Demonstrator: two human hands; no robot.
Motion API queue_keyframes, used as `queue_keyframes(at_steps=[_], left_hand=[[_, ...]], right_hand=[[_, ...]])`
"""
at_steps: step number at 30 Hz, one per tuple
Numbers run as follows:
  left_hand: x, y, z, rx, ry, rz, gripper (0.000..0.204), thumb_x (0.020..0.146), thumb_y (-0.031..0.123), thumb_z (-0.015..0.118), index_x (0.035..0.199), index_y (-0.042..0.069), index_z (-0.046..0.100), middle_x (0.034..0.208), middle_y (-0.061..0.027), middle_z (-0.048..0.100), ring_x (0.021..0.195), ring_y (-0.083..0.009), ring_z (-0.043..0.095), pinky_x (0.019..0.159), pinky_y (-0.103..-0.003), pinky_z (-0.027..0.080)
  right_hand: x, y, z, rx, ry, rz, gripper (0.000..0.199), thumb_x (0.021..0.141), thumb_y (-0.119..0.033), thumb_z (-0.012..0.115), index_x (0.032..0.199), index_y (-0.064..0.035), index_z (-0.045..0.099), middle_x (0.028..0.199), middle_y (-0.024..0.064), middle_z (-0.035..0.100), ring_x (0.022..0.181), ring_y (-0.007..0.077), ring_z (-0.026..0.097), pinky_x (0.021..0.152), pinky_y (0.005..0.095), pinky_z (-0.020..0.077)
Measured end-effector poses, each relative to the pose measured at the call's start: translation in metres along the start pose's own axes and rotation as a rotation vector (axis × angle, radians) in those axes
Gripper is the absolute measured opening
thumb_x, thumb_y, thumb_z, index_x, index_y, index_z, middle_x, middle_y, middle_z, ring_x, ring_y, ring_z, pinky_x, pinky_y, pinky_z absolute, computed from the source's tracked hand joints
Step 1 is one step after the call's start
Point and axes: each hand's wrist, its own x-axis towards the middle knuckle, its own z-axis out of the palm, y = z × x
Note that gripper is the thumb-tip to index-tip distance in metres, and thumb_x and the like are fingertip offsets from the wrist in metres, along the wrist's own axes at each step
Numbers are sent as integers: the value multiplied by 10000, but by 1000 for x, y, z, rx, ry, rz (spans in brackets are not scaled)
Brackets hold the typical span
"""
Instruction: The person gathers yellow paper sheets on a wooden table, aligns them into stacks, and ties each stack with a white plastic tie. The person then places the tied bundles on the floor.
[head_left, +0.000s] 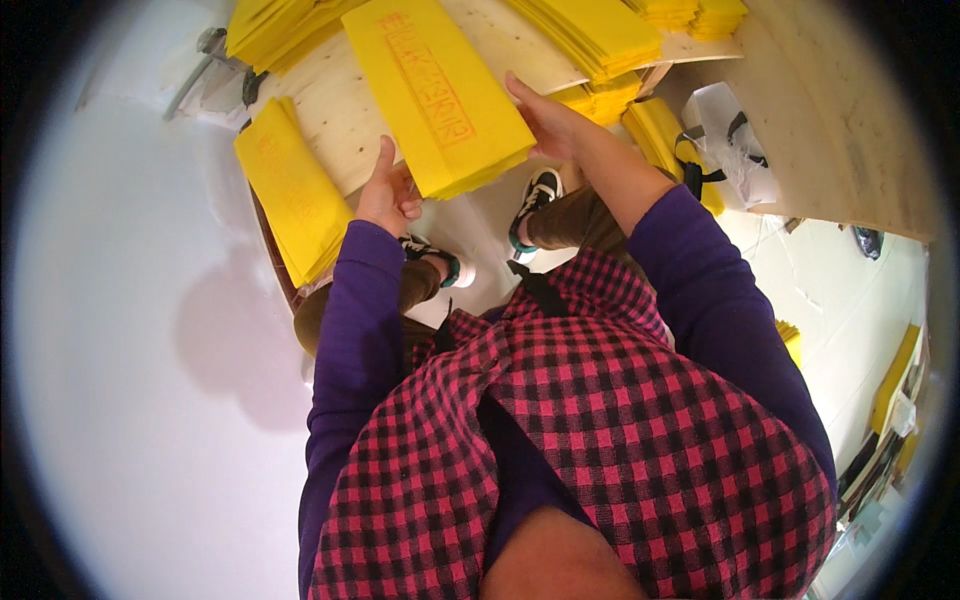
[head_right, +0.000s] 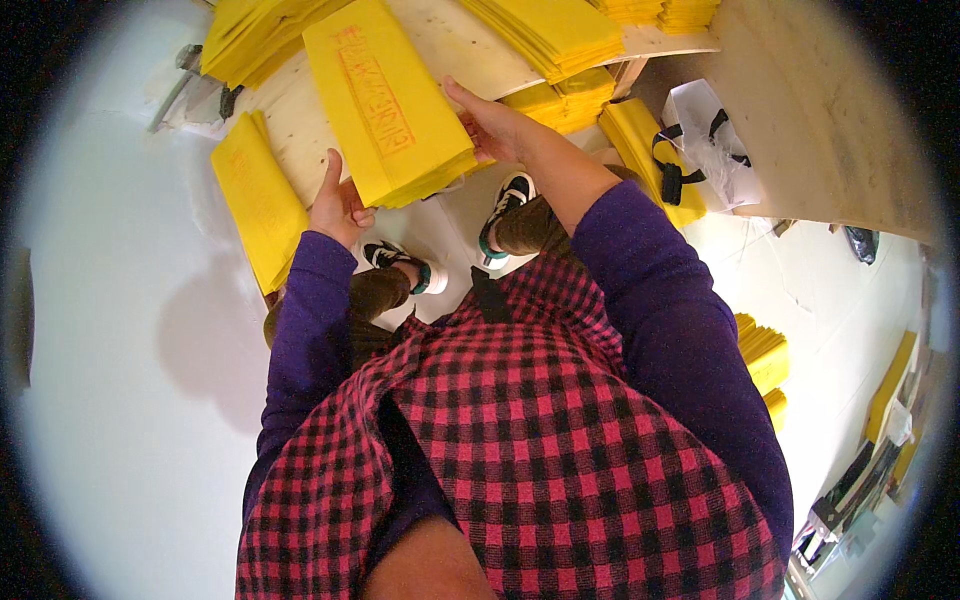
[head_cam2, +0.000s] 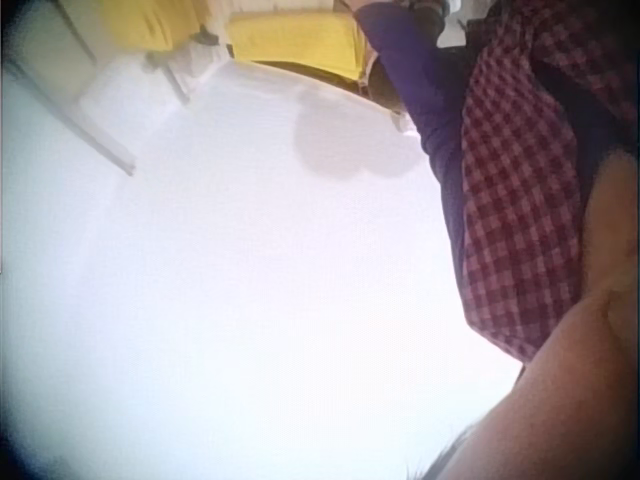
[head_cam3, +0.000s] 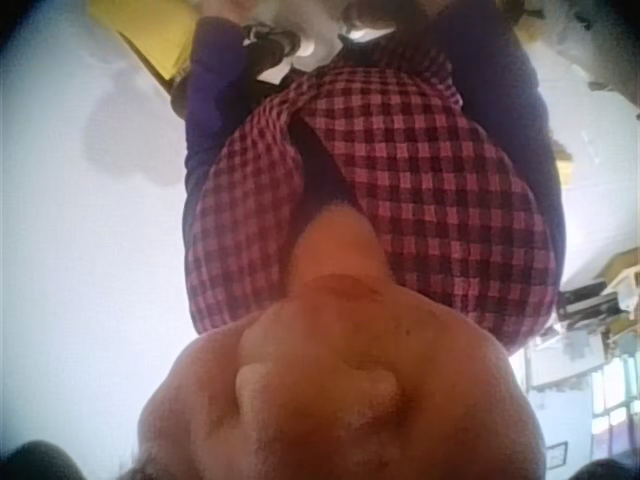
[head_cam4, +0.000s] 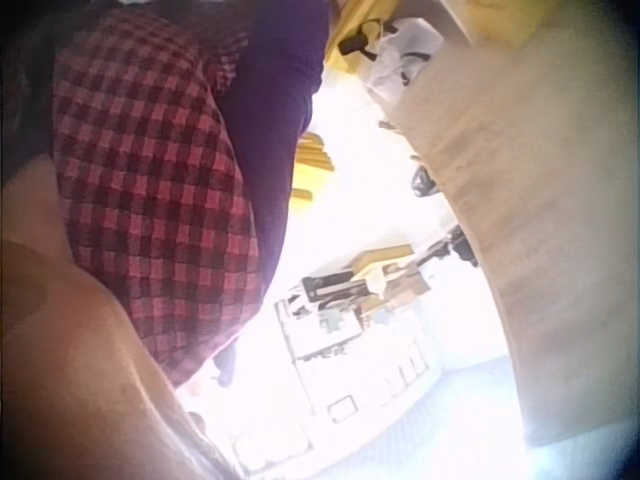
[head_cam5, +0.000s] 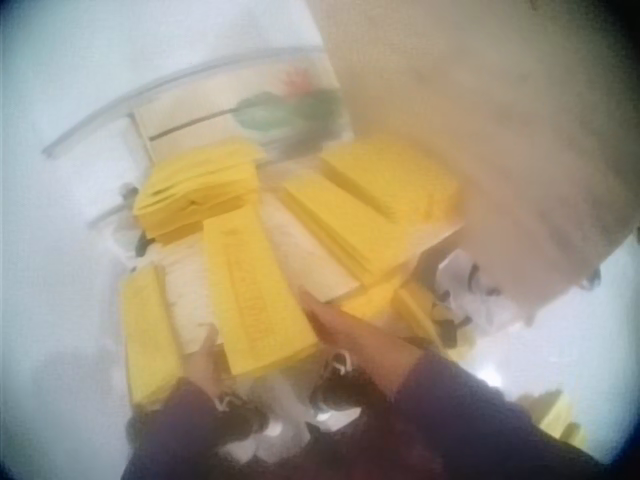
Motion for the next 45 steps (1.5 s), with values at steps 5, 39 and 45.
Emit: queue_keyframes(at_steps=[5,39,45], left_hand=[[-2,5,7,50,74,-38,591,748,675,572,881,99,579,667,49,474,439,-42,247,375,-173,168],[-97,-67,44,71,-14,-15,439,723,547,686,918,166,585,793,14,528,432,-42,222,390,-193,138],[-83,-79,37,38,-89,60,404,780,468,672,998,141,582,797,44,580,472,-44,374,374,-214,185]], right_hand=[[-12,-4,10,35,0,-9,814,769,-697,511,1274,-58,479,1213,101,564,1087,214,560,890,385,458],[-142,33,40,-104,101,-16,596,834,-523,571,1241,-92,507,1134,44,616,1004,164,607,824,307,499],[-143,32,36,-279,110,90,659,838,-645,450,1286,-162,479,1214,36,570,1090,181,553,849,379,483]])
